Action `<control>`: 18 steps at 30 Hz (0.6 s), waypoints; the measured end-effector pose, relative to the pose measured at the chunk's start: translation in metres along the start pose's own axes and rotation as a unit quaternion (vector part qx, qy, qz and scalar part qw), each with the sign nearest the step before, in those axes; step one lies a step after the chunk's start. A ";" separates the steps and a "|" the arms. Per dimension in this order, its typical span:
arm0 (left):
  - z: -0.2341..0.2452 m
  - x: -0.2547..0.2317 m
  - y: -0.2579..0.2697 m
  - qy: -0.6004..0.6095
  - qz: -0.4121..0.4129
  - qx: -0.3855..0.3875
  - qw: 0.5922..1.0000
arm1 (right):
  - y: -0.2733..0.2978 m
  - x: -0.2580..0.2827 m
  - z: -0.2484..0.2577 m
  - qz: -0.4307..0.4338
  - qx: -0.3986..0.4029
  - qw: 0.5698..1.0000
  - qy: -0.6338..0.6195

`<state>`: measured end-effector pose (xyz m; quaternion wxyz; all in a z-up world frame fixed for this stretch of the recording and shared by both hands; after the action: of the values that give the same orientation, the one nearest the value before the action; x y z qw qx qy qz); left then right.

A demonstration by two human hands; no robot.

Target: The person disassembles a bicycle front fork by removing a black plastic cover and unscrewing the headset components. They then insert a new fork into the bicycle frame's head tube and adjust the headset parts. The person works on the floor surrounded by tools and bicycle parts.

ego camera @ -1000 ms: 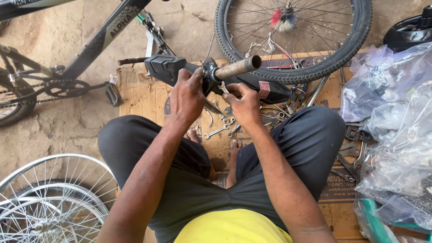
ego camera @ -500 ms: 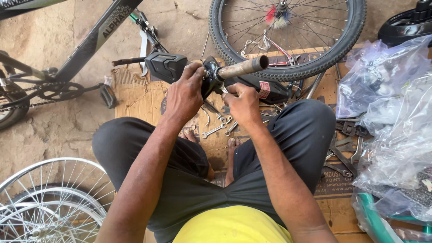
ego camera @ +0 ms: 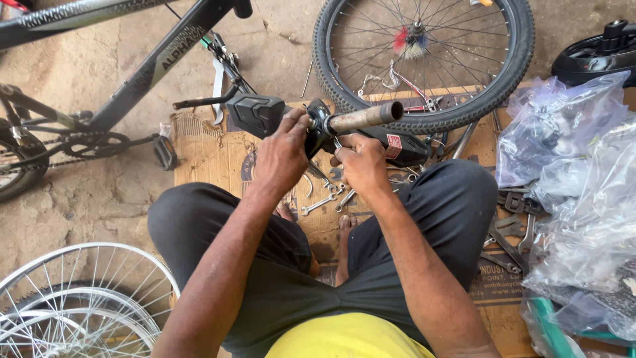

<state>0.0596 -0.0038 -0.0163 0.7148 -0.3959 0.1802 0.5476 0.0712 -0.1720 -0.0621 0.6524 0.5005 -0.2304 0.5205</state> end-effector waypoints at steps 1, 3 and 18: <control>-0.001 -0.001 -0.001 -0.001 0.002 0.002 1.000 | -0.004 -0.005 -0.002 -0.022 0.003 1.000 0.001; -0.003 -0.001 -0.003 0.017 -0.009 -0.012 1.000 | -0.017 -0.015 -0.006 -0.017 0.031 0.998 -0.046; -0.006 0.013 -0.022 0.001 0.018 0.065 0.998 | -0.014 0.011 -0.032 0.198 -0.169 0.961 0.095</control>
<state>0.0857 -0.0021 -0.0211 0.7289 -0.3461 0.2230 0.5470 0.0805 -0.1380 -0.0715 0.6301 0.2761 -0.3464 0.6377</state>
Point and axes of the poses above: each hand's wrist, its own y-axis away from the middle knuckle, its own z-axis out of the back of the hand, x = y × z, the point moved 7 cm from there along -y, towards the middle knuckle, and after that the axes turned 15 degrees about y, right-handed, at the moved point
